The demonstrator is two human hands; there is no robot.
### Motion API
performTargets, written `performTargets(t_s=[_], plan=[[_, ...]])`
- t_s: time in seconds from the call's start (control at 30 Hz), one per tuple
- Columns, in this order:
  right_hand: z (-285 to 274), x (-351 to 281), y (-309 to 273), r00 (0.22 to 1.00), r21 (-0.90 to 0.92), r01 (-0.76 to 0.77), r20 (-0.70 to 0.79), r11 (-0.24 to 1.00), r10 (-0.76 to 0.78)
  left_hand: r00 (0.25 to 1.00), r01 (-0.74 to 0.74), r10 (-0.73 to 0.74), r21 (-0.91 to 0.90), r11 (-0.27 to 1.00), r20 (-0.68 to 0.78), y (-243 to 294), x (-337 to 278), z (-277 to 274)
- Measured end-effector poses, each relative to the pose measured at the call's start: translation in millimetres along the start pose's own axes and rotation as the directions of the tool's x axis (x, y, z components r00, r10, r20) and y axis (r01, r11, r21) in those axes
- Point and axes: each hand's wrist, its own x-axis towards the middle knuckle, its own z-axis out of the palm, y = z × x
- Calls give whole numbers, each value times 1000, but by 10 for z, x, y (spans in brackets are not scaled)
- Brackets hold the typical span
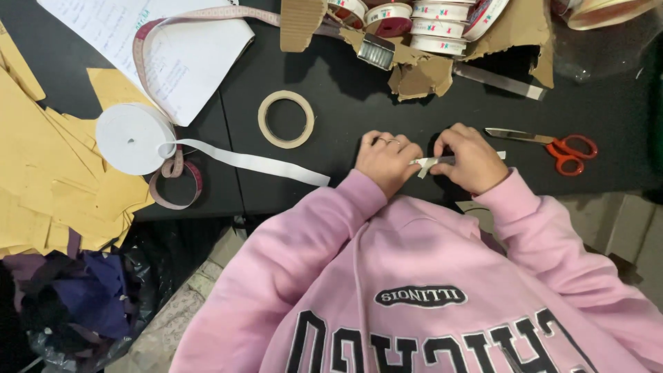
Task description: The person repeatedly takes rolls of white ribbon from a cardboard box, unrolls a length, and cuts it into small pieces using red-handled scissors. The cut ribbon pieces are placed on the table, and the empty cardboard cores are returned to the box.
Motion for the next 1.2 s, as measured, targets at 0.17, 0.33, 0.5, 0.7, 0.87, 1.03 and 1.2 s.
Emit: performTargets(t_s=[0.17, 0.33, 0.5, 0.7, 0.87, 1.03, 1.2], plan=[[81, -9, -77, 993, -81, 41, -103, 996, -49, 997, 53, -55, 41, 998, 54, 105, 91, 248], [169, -29, -75, 978, -109, 61, -190, 992, -81, 989, 121, -126, 66, 990, 82, 158, 65, 303], [214, -110, -50, 971, -94, 72, -223, 993, -91, 986, 113, -134, 184, 976, 102, 239, 92, 238], [206, -197, -46, 961, -111, 129, -231, 985, -152, 994, 65, -79, 171, 983, 81, 248, 85, 195], [198, -242, 42, 976, 26, 90, -203, 996, -83, 999, 29, -33, 146, 989, 23, 215, 9, 263], [91, -231, -68, 982, 370, 15, -180, 929, 56, 997, 73, -75, 70, 995, 31, 164, 10, 207], [-54, -184, -307, 983, 261, -95, -130, 961, 133, 999, 52, -52, 16, 999, 15, 184, 34, 18]])
